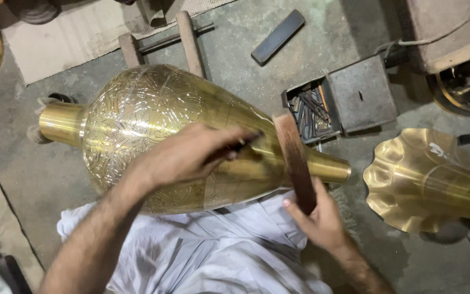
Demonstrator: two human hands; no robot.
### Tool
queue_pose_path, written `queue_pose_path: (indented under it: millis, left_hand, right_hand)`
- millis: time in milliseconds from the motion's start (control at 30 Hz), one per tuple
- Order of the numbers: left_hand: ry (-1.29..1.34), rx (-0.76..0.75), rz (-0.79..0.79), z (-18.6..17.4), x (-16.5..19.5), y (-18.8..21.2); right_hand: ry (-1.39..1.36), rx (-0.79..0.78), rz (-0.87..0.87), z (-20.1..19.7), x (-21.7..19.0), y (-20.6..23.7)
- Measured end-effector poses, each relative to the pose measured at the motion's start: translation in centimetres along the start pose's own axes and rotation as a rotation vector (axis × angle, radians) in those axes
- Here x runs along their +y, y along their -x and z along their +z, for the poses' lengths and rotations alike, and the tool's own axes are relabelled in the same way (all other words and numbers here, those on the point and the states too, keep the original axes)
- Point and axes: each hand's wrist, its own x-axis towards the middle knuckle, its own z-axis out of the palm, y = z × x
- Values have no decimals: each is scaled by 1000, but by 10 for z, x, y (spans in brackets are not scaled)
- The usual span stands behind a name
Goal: The person sits on the floor with a large engraved brass vessel on their lap, holds a small punch against the brass surface, and repeatedly strikes the punch with a wooden mallet to chase the decorative pattern into the metal, repositioning the punch across the vessel body as they work.
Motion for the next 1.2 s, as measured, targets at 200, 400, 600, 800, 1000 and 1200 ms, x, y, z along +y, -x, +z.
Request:
queue_pose_path:
  millis: [200, 400, 600, 800, 1000, 1200]
  left_hand:
    - [26, 479, -31, 22, 8, 25]
    - [42, 446, -62, 19, 13, 21]
    - [31, 464, -133, 22, 18, 27]
    - [-5, 603, -71, 41, 19, 32]
    - [39, 693, -100, 57, 14, 34]
    - [41, 736, -192, 65, 10, 33]
  right_hand:
    - [835, -179, -89, -46, -38, -56]
    - [-59, -37, -201, -57, -72, -101]
    - [593, -236, -361, -59, -108, -134]
    - [892, -381, -471, -55, -126, -141]
    - [1116, -323, -554, -57, -135, -147]
    - [1178, -321, -580, -52, -147, -144]
